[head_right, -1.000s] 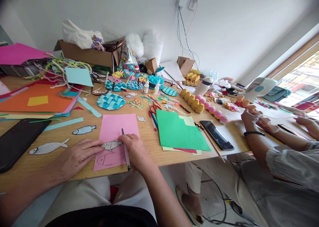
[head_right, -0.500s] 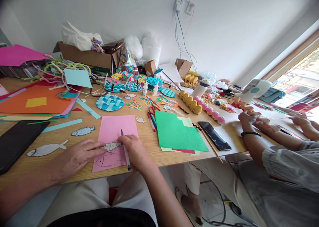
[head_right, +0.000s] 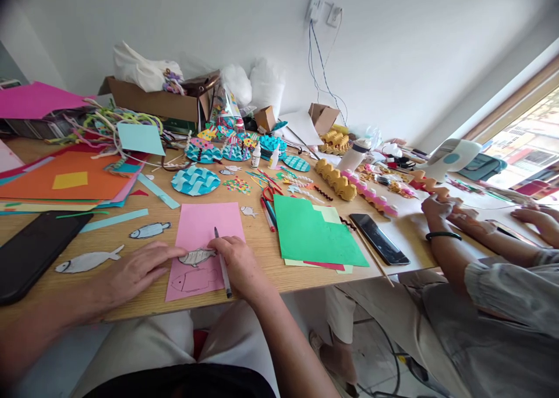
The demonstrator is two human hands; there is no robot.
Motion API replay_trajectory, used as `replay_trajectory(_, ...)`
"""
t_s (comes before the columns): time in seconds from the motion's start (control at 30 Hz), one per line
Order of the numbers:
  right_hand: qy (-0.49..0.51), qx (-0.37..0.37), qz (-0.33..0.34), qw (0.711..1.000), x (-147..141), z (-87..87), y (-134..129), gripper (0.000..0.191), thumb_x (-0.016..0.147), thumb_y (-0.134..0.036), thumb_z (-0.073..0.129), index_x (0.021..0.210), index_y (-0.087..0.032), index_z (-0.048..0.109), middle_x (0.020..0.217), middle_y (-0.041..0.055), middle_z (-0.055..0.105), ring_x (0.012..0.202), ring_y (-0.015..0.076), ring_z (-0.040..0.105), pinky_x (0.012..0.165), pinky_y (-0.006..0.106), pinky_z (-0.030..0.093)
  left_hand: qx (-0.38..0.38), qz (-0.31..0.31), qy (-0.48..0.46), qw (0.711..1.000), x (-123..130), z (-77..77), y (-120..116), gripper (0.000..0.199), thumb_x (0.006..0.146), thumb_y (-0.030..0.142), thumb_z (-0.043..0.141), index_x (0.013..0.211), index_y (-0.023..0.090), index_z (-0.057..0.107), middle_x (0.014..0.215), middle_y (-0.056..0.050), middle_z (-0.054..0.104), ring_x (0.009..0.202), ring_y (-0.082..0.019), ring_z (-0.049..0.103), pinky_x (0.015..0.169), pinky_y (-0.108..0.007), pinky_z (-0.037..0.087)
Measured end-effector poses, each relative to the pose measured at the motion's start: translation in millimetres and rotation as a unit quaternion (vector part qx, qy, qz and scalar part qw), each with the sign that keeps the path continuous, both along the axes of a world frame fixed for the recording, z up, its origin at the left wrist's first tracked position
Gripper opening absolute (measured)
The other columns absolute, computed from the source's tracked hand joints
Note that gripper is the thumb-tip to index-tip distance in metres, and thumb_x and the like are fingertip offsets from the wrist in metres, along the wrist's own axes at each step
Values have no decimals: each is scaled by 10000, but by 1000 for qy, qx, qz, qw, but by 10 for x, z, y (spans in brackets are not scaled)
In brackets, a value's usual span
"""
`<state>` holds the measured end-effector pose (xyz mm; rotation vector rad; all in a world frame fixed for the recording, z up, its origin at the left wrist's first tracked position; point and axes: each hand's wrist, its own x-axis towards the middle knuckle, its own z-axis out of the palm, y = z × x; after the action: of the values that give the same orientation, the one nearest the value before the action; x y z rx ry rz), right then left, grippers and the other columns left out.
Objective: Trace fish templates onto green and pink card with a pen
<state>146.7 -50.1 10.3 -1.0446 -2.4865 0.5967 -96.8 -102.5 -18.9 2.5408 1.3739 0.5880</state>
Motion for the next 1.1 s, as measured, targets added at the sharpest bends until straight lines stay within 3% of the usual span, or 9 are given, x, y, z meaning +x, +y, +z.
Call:
replay_trajectory(0.2, -11, 8, 9, 1000, 6, 4, -2, 321, 850, 4, 501, 1071, -162, 665, 1029, 103, 697, 970, 212, 631, 839, 300, 472, -73, -10, 1, 997, -33, 178, 82, 393, 900, 136, 361, 1183, 245, 612, 1175, -9, 670, 1077, -165, 601, 954, -295, 467)
replay_trajectory(0.33, -1, 15, 8, 1000, 5, -16, -12, 315, 850, 3, 502, 1063, -158, 670, 1010, 104, 699, 958, 213, 631, 828, 304, 472, -39, -49, 22, 998, -50, 155, 98, 410, 907, 116, 322, 1133, 225, 646, 1167, -27, 676, 1086, -162, 599, 963, -293, 460)
replay_trajectory(0.7, 18, 21, -9, 1000, -2, -94, 4, 295, 837, -19, 527, 1031, -178, 681, 979, 87, 710, 919, 209, 633, 798, 298, 468, 39, -73, 71, 994, -6, 167, 65, 488, 867, 46, 302, 1132, 223, 672, 1152, -57, 676, 1056, -192, 600, 910, -316, 487)
replay_trajectory(0.83, 89, -6, -16, 996, 47, -106, 26, 268, 827, -39, 520, 991, -170, 687, 936, 76, 719, 862, 190, 651, 760, 278, 476, 58, -77, 62, 993, -5, 122, 58, 474, 874, 59, 309, 1125, 216, 679, 1136, -67, 679, 1034, -201, 597, 898, -324, 498)
replay_trajectory(1.0, 238, -28, -85, 967, 196, 74, 35, 135, 837, -180, 556, 923, -174, 659, 828, 43, 729, 744, 160, 665, 664, 244, 480, 64, -67, 42, 995, -34, 27, 64, 488, 879, 39, 307, 1134, 234, 674, 1134, -58, 673, 1040, -185, 583, 904, -308, 496)
replay_trajectory(1.1, 231, -17, -82, 969, 193, 122, 8, 119, 832, -184, 573, 915, -181, 658, 812, 35, 729, 727, 154, 664, 654, 237, 476, 60, -64, 40, 995, -37, 12, 63, 484, 887, 43, 313, 1140, 248, 671, 1143, -51, 668, 1053, -185, 577, 905, -307, 496)
